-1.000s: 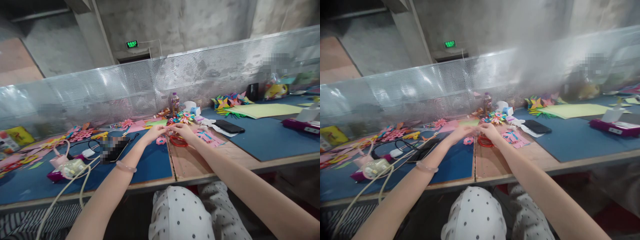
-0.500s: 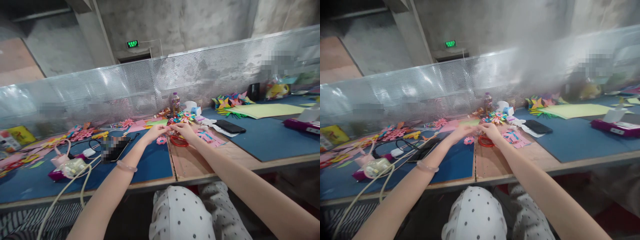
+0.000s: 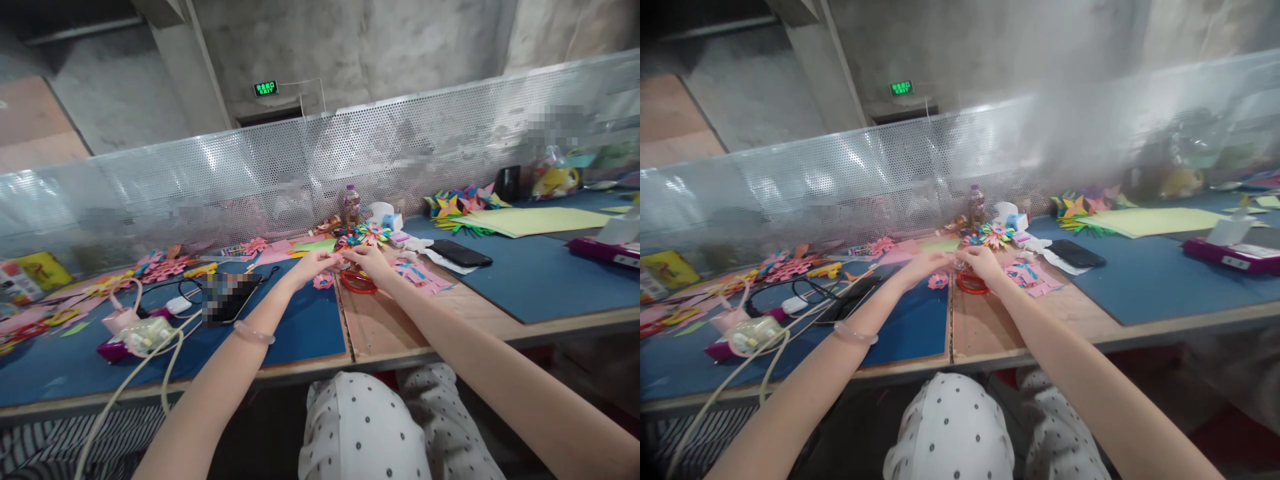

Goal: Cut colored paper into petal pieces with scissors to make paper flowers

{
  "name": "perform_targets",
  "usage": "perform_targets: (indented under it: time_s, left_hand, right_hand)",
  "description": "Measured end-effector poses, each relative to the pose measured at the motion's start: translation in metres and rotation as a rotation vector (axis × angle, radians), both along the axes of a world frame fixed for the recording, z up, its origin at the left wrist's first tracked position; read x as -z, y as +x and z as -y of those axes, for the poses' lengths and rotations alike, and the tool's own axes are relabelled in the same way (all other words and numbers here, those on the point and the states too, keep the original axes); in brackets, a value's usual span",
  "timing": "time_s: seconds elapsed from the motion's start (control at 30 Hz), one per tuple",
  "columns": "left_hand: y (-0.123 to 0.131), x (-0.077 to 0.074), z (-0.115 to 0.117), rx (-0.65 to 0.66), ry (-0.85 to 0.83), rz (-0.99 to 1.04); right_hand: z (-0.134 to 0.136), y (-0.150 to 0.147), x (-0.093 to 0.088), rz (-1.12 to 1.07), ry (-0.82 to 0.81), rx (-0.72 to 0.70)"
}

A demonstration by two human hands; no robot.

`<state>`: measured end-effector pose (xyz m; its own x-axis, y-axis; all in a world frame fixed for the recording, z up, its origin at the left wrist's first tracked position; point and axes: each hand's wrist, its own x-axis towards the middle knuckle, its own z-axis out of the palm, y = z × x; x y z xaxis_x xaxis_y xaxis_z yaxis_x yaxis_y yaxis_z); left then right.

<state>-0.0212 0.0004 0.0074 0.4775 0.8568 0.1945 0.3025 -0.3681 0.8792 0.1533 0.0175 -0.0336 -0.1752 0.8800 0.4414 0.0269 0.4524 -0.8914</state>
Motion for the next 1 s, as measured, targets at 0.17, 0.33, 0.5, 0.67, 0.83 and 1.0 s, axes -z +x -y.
perform_targets:
  time_s: [0.17,0.33,0.5,0.67,0.83,1.0]
  left_hand:
    - [-0.002,0.002,-0.006,-0.089,-0.010,0.029]
    - [-0.004,0.002,-0.007,-0.107,-0.068,0.082]
    - [-0.003,0.004,-0.009,-0.082,-0.109,0.123]
    - [-0.002,0.003,-0.010,-0.100,-0.033,0.136]
    - [-0.005,0.003,-0.010,-0.170,0.148,0.104]
    - [-0.004,0.005,-0.011,-0.141,0.136,0.157]
  right_hand:
    - [0.000,-0.005,0.002,0.291,0.311,0.237]
    - [0.004,-0.006,0.001,0.593,0.641,0.388]
    - [0.007,-0.002,0.001,0.761,0.761,0.374]
    - [0.006,-0.006,0.001,0.629,0.691,0.484]
    - [0.004,-0.009,-0.002,0.304,0.403,0.390]
    - [0.001,-0.012,0.000,0.118,0.268,0.215]
